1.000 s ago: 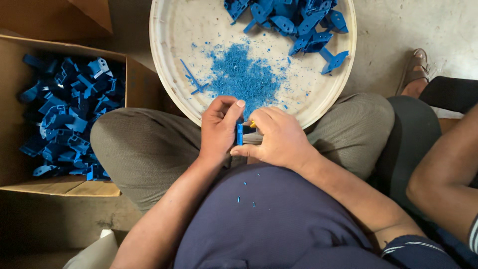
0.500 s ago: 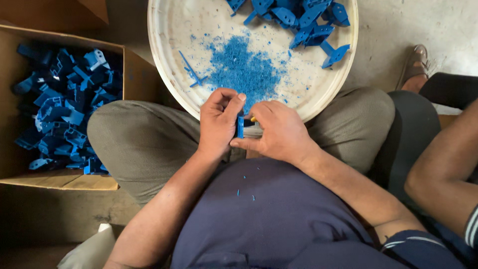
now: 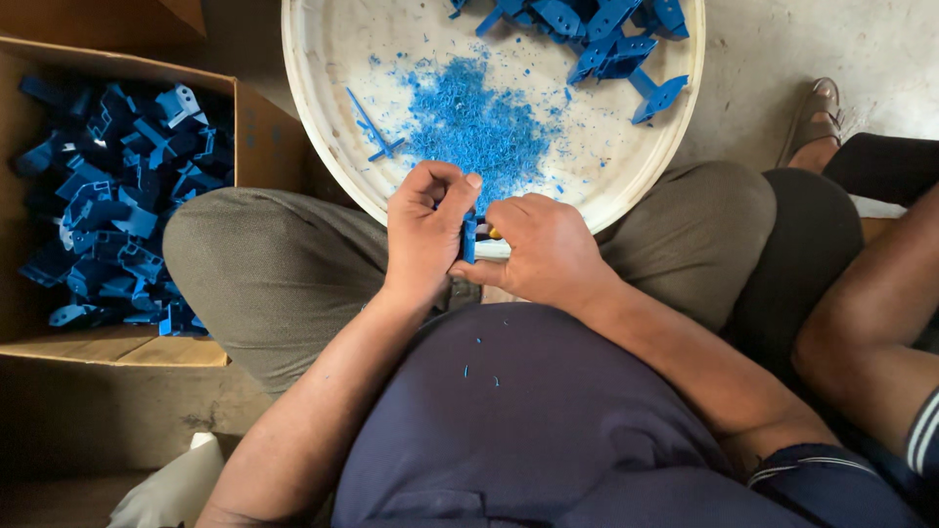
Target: The person trims excess material from blue plastic components using a handheld yellow utility knife while sitting on the floor.
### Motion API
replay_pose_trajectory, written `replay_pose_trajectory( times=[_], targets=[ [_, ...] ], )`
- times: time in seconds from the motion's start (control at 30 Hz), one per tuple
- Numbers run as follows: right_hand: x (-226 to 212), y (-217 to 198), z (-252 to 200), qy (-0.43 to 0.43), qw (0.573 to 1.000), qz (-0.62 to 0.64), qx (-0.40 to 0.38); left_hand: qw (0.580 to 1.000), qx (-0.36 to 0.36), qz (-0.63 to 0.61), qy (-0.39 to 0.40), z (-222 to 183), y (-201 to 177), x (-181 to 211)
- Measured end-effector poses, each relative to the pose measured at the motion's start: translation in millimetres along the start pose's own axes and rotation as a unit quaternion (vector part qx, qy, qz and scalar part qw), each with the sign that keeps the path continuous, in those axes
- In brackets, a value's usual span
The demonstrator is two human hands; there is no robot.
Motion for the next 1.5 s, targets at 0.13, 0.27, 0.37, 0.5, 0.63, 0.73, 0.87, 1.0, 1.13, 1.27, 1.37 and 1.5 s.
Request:
replay_pose_trajectory(
  times=[0.13, 0.27, 0.37, 0.5, 0.63, 0.73, 0.87, 1.0, 1.13, 1.27, 1.37, 1.5],
  targets=[
    [-2, 4, -1, 0.006, 1.000, 0.004, -0.018, 1.000, 0.018, -0.016, -0.007, 1, 0, -1],
    [-4, -6, 3, -0.001, 0.999, 0.027, 0.034, 0.999, 0.007, -0.034, -0.012, 0, 2, -1],
    [-1, -8, 5, 0.037, 0.998, 0.048, 0.019, 0.998, 0.004, -0.051, -0.039, 1, 1, -3],
    [-5, -8, 4, 0.006, 0.999, 0.040, 0.019, 0.998, 0.013, -0.046, -0.051, 2, 1, -6],
    [-4, -3, 2, 0.009, 1.000, 0.013, 0.006, 0.998, 0.026, -0.024, -0.047, 3, 0, -5],
    [-2, 1, 0, 0.013, 1.000, 0.018, -0.003, 0.998, 0.020, -0.037, -0.043, 2, 1, -4],
    [0, 7, -4, 0.017, 0.999, 0.022, -0.033, 0.997, 0.026, -0.060, -0.049, 0, 2, -4],
    [1, 3, -3, 0.014, 1.000, 0.021, 0.003, 0.997, 0.031, -0.053, -0.037, 1, 4, 0],
    [0, -1, -3, 0.000, 0.999, 0.010, 0.032, 0.996, 0.034, -0.072, -0.041, 0, 4, -1],
    [0, 1, -2, 0.012, 1.000, -0.007, 0.017, 0.995, 0.038, -0.075, -0.052, 0, 4, -1],
    [-1, 2, -2, 0.011, 1.000, -0.013, 0.020, 0.995, 0.040, -0.076, -0.048, -1, 4, 2],
    [0, 5, -3, 0.005, 1.000, -0.014, 0.003, 0.993, 0.039, -0.090, -0.057, -1, 5, 2]
  ],
)
Point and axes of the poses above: each hand's wrist, its own z-axis towards the middle knuckle, its own y-axis out of the palm, x = y × z, the point moved 4 cm from there along z, towards the middle knuckle, and after that the axes turned 13 degrees about -y, right-handed, at the moved point
